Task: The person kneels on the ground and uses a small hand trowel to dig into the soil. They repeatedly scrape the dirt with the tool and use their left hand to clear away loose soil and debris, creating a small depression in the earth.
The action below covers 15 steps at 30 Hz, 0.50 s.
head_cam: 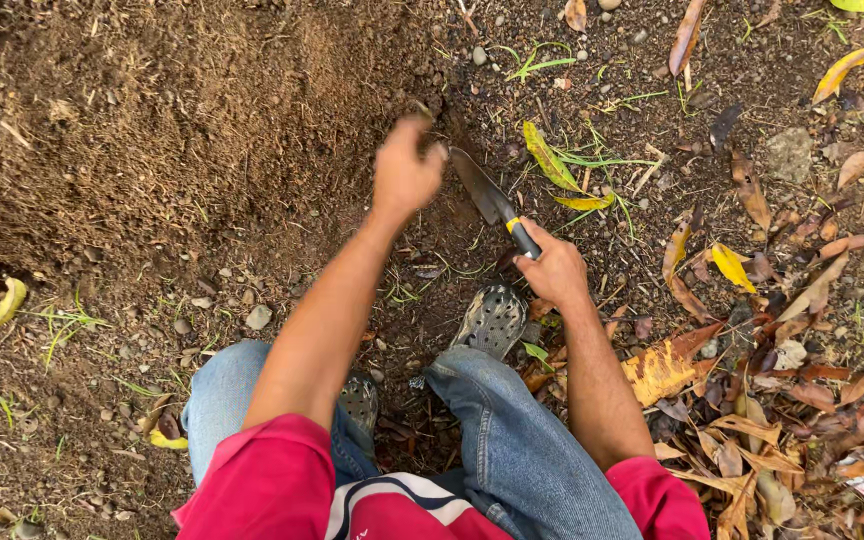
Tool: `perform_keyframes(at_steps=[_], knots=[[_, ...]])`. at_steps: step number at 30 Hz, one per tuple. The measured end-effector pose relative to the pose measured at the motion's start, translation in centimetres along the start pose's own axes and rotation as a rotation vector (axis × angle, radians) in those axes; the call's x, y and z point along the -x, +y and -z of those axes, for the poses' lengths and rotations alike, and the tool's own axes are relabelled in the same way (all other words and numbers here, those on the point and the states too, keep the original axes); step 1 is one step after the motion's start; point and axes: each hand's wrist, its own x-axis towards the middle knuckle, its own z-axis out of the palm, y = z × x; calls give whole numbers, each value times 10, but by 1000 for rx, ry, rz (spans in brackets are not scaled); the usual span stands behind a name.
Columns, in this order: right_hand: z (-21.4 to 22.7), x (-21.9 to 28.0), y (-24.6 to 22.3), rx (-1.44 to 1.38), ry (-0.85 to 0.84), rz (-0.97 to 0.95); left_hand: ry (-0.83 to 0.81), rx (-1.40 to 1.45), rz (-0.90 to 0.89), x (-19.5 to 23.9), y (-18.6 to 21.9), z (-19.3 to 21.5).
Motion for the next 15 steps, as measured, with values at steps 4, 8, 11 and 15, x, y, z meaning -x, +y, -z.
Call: perform_keyframes(at_steps=[4,8,11,15], knots=[[8,1,-6,12,-83,-127,-687,-493,254,41,-22,-47],[15,4,0,-55,-50,-104,-685,-629,119,47,-65,-72],[12,13,6,-292,94,-20,-707,-606,125,48,-73,-74],[1,23,1,-466,295,-10,-841,-586,183,46,-52,-59]])
